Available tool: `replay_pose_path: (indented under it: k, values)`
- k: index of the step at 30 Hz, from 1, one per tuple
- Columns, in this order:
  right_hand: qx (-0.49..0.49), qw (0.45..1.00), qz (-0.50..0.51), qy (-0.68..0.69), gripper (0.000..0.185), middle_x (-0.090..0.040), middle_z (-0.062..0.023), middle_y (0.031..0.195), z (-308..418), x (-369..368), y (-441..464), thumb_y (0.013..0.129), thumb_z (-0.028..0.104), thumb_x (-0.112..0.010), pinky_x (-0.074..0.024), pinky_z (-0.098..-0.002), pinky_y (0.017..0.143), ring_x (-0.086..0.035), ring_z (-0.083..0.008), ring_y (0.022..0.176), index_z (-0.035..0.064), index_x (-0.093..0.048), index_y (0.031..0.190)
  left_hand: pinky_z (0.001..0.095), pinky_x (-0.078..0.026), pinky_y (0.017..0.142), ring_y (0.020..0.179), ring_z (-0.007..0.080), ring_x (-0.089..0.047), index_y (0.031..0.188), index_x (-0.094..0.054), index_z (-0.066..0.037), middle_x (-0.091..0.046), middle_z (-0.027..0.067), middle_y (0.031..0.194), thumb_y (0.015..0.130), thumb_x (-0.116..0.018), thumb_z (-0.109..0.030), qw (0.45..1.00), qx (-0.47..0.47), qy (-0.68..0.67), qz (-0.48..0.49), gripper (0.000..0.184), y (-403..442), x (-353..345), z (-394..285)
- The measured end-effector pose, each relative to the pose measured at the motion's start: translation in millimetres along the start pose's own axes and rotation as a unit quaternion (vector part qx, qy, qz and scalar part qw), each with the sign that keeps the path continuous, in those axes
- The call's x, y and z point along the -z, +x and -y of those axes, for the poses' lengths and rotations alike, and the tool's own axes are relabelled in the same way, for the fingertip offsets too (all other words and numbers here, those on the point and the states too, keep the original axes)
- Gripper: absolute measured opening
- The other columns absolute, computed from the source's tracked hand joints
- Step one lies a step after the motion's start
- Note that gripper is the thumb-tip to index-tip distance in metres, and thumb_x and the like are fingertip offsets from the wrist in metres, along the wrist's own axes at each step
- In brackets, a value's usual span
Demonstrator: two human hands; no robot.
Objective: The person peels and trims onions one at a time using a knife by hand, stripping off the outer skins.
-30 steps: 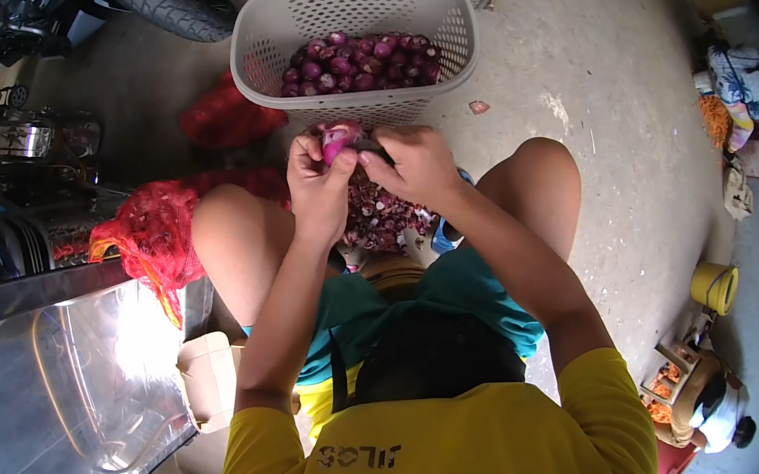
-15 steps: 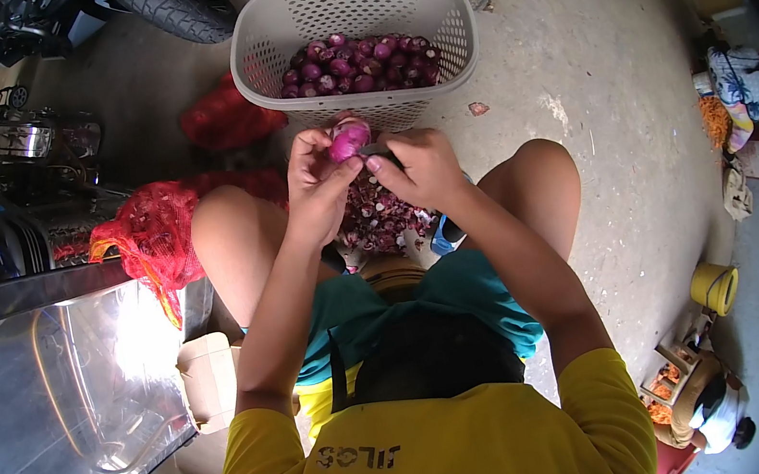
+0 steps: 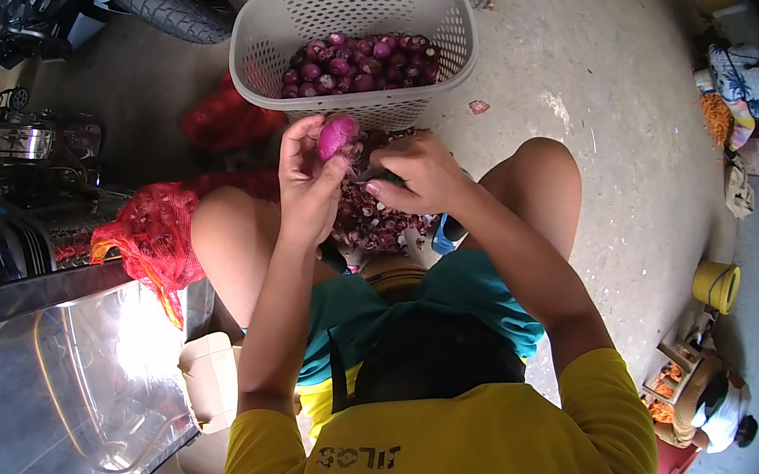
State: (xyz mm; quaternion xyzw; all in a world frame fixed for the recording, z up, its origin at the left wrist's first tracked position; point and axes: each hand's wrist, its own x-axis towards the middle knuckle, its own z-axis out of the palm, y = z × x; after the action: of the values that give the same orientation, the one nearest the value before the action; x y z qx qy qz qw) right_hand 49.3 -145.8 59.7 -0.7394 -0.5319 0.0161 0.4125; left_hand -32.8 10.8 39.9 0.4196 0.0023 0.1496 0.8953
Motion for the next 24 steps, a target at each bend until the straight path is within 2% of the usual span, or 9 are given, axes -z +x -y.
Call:
replay_pose_path:
  k: [2, 5, 8, 9, 12, 15, 20, 24]
  values:
    - [-0.011, 0.999, 0.0, 0.037, 0.02, -0.052, -0.0124, 0.057, -2.1, 2.7, -1.8, 0.075, 0.021, -0.066, -0.0412, -0.0391, 0.049, -0.054, -0.0313, 0.053, 0.0025, -0.058, 0.078, 0.0354, -0.046, 0.092, 0.107, 0.0164, -0.052, 0.124, -0.043, -0.007, -0.048, 0.0051, 0.114, 0.083, -0.063, 0.001, 1.0, 0.002, 0.005, -0.001, 0.047, 0.1, -0.1, -1.1]
    - [-0.083, 0.995, 0.007, 0.048, 0.023, -0.057, -0.0144, 0.06, -2.1, 16.1, 0.2, 0.074, 0.025, -0.067, -0.0439, -0.0414, 0.049, -0.058, -0.0338, 0.056, 0.0036, -0.06, 0.08, 0.0373, -0.047, 0.093, 0.108, 0.018, -0.052, 0.125, -0.044, -0.006, -0.05, 0.0062, 0.116, 0.084, -0.062, -0.001, 1.0, 0.0, 0.01, 0.006, 0.046, 0.8, 0.8, -2.2]
    - [-0.107, 0.994, 0.016, 0.034, 0.022, -0.057, -0.015, 0.06, -7.6, 26.1, -0.4, 0.074, 0.022, -0.068, -0.0444, -0.0427, 0.051, -0.058, -0.035, 0.058, 0.0031, -0.061, 0.082, 0.038, -0.046, 0.093, 0.11, 0.0191, -0.052, 0.125, -0.044, -0.005, -0.051, 0.0077, 0.118, 0.085, -0.061, -0.004, 1.0, -0.002, 0.012, 0.0, 0.044, 0.7, -0.4, -4.5]
    - [-0.12, 0.992, 0.023, 0.022, 0.021, -0.054, -0.0144, 0.059, -11.5, 25.7, -3.0, 0.074, 0.015, -0.068, -0.0428, -0.0379, 0.051, -0.055, -0.0326, 0.054, 0.0021, -0.058, 0.087, 0.0381, -0.046, 0.093, 0.111, 0.0194, -0.052, 0.126, -0.044, -0.005, -0.051, 0.0083, 0.12, 0.086, -0.061, -0.004, 1.0, 0.003, 0.008, 0.0, 0.043, 0.7, 0.4, -4.7]
    - [-0.128, 0.992, -0.007, 0.004, 0.026, -0.055, -0.0159, 0.064, -15.8, 20.0, -3.5, 0.076, 0.016, -0.068, -0.0428, -0.0385, 0.053, -0.056, -0.0332, 0.058, 0.0008, -0.055, 0.092, 0.0385, -0.047, 0.093, 0.112, 0.0202, -0.052, 0.127, -0.044, -0.004, -0.051, 0.0097, 0.123, 0.087, -0.06, -0.005, 1.0, 0.014, 0.001, 0.003, 0.043, 1.2, 3.0, -4.8]
    - [-0.168, 0.986, -0.004, 0.005, 0.029, -0.058, -0.0194, 0.067, -8.6, 21.1, 0.7, 0.079, 0.025, -0.065, -0.0437, -0.0457, 0.056, -0.058, -0.0401, 0.065, 0.0019, -0.049, 0.084, 0.0385, -0.048, 0.092, 0.112, 0.0211, -0.052, 0.127, -0.044, -0.003, -0.051, 0.0103, 0.125, 0.087, -0.06, -0.006, 1.0, 0.019, 0.007, 0.008, 0.044, 0.8, 3.0, -4.3]
    - [-0.163, 0.986, -0.021, 0.038, 0.034, -0.059, -0.0203, 0.071, -9.7, 16.7, 1.0, 0.082, 0.033, -0.063, -0.0445, -0.0453, 0.059, -0.058, -0.0402, 0.069, 0.0016, -0.051, 0.089, 0.0375, -0.049, 0.09, 0.112, 0.022, -0.053, 0.126, -0.046, -0.002, -0.051, 0.0103, 0.125, 0.086, -0.061, -0.007, 0.999, 0.026, 0.018, 0.004, 0.042, -0.6, 4.7, 1.3]
    - [-0.155, 0.986, -0.032, 0.05, 0.038, -0.059, -0.0214, 0.076, -12.7, 12.1, 1.8, 0.084, 0.038, -0.061, -0.0451, -0.0453, 0.062, -0.059, -0.0402, 0.074, 0.0015, -0.053, 0.092, 0.0369, -0.049, 0.09, 0.109, 0.0196, -0.054, 0.125, -0.046, -0.002, -0.053, 0.0093, 0.12, 0.088, -0.058, -0.008, 0.999, 0.036, 0.035, 0.002, 0.039, 0.4, 3.2, 0.9]
